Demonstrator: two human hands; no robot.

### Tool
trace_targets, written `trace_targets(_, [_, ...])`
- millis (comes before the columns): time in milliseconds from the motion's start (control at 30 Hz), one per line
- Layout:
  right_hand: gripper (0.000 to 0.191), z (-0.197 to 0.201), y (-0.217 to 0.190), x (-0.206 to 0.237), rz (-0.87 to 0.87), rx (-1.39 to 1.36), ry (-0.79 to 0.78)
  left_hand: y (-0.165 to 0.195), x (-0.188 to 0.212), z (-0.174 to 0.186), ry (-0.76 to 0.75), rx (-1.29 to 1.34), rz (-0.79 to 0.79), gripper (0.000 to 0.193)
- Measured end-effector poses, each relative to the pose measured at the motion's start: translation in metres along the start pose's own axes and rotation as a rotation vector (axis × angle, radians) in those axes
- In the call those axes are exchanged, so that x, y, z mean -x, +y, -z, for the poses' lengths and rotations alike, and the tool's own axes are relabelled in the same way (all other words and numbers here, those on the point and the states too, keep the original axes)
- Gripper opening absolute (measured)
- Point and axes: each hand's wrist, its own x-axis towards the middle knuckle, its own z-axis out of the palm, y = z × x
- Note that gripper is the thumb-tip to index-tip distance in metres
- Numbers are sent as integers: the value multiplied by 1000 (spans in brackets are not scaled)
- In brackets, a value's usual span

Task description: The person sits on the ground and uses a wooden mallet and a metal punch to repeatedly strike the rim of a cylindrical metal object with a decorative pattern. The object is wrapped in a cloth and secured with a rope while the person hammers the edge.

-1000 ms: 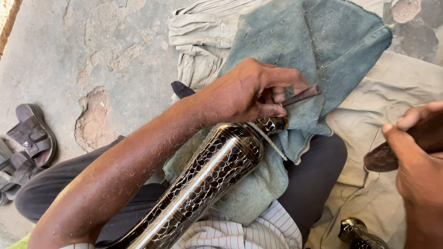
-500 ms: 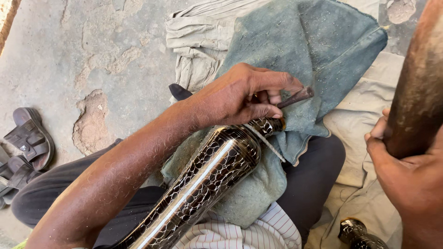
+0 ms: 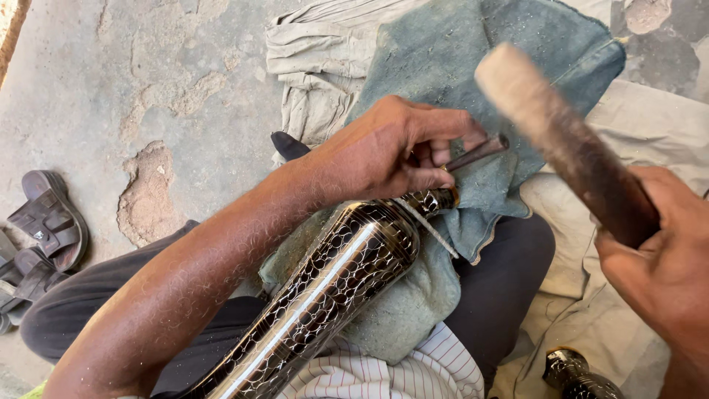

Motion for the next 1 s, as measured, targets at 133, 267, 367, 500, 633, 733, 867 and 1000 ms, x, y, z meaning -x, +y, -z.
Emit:
trace_targets(133, [29, -9, 6, 10, -152, -253, 119, -2, 7, 1, 45, -76, -83, 50])
trace_targets(267, [35, -11, 3, 8, -73, -334, 160, -7, 8, 1, 27, -63, -65, 49])
trace_targets(367, [42, 0, -13, 1, 22, -46, 68, -8, 9, 1, 28, -38, -86, 44])
trace_targets(500, [44, 6, -29, -5, -130, -176, 66, -3, 7, 1, 33, -45, -27, 46])
trace_targets(633, [38, 9, -12, -6, 18, 273, -109, 0, 4, 0, 25, -71, -25, 46])
trace_targets(733, [33, -2, 14, 9, -76, -24, 89, -1, 8, 2, 28, -32, -12, 49])
trace_targets(867, [40, -5, 33, 23, -107, -73, 98, -6, 12, 1, 31, -42, -35, 47])
trace_targets(1000, [38, -3, 18, 23, -122, -80, 131, -8, 11, 1, 35, -49, -35, 47])
